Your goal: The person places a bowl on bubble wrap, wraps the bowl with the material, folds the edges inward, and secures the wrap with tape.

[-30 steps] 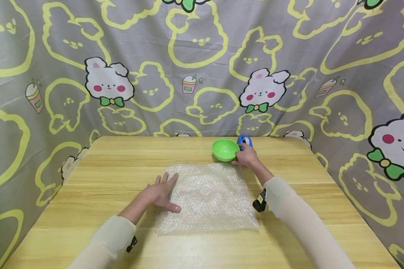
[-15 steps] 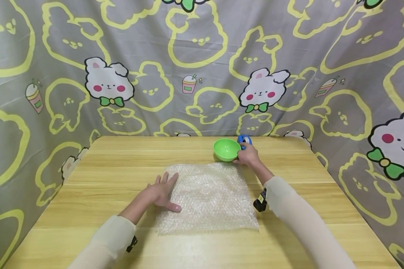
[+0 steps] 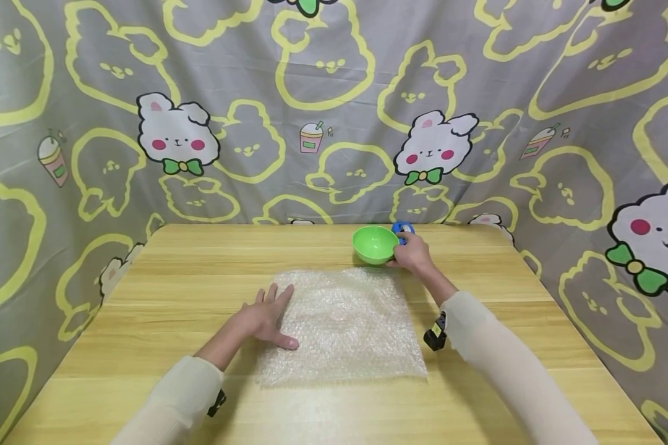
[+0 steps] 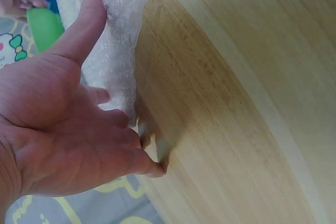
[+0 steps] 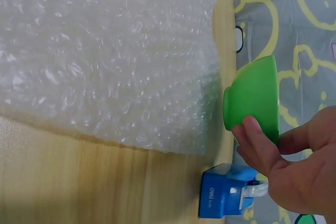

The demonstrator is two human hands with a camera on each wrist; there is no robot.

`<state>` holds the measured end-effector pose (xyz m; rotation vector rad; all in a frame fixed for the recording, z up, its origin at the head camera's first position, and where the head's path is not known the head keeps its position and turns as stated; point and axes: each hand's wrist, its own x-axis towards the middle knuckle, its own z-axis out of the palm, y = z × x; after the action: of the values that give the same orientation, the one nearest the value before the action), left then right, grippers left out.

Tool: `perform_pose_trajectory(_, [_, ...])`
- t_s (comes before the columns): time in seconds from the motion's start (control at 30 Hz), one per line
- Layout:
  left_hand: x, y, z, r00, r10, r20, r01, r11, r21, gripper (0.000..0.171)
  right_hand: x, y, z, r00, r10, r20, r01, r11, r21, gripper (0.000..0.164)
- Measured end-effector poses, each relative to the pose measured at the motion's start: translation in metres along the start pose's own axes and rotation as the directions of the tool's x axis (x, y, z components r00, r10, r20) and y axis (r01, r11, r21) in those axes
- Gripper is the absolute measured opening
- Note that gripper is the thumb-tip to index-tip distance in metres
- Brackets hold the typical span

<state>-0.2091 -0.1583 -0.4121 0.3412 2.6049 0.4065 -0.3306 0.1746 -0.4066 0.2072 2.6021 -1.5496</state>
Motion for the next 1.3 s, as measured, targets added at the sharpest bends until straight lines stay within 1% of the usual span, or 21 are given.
perform_pose_trajectory(0.27, [0.000,-0.001,0.000,1.000,0.006,-0.001,-0.006,1.000,0.011,0.125,-0.015,-0.013,0.003,0.998,-0.062,0.035,0.062,0.998,-0.006,0.062])
perform_pose_trajectory(0.43, [-0.001,-0.001,0.000,1.000,0.006,0.005,-0.006,1.000,0.009,0.125,-0.029,-0.019,0.010,0.993,-0.075,0.091,0.073,0.997,0.021,0.058])
perform_pose_trajectory(0.7, [0.000,-0.003,0.001,1.000,0.007,0.006,-0.007,1.000,0.005,0.126,-0.050,-0.024,0.020,0.980,-0.115,0.164,0.114,0.993,0.017,0.051])
perform_pose_trajectory(1.07, [0.001,-0.003,0.000,1.000,-0.001,0.009,0.001,1.000,0.007,0.125,-0.075,-0.021,0.031,0.956,-0.175,0.236,0.179,0.984,0.004,0.049])
perform_pose_trajectory(1.3, [0.002,-0.004,0.000,1.000,0.002,0.008,-0.002,1.000,0.022,0.126,-0.083,-0.013,0.042,0.940,-0.208,0.270,0.217,0.976,-0.005,0.048])
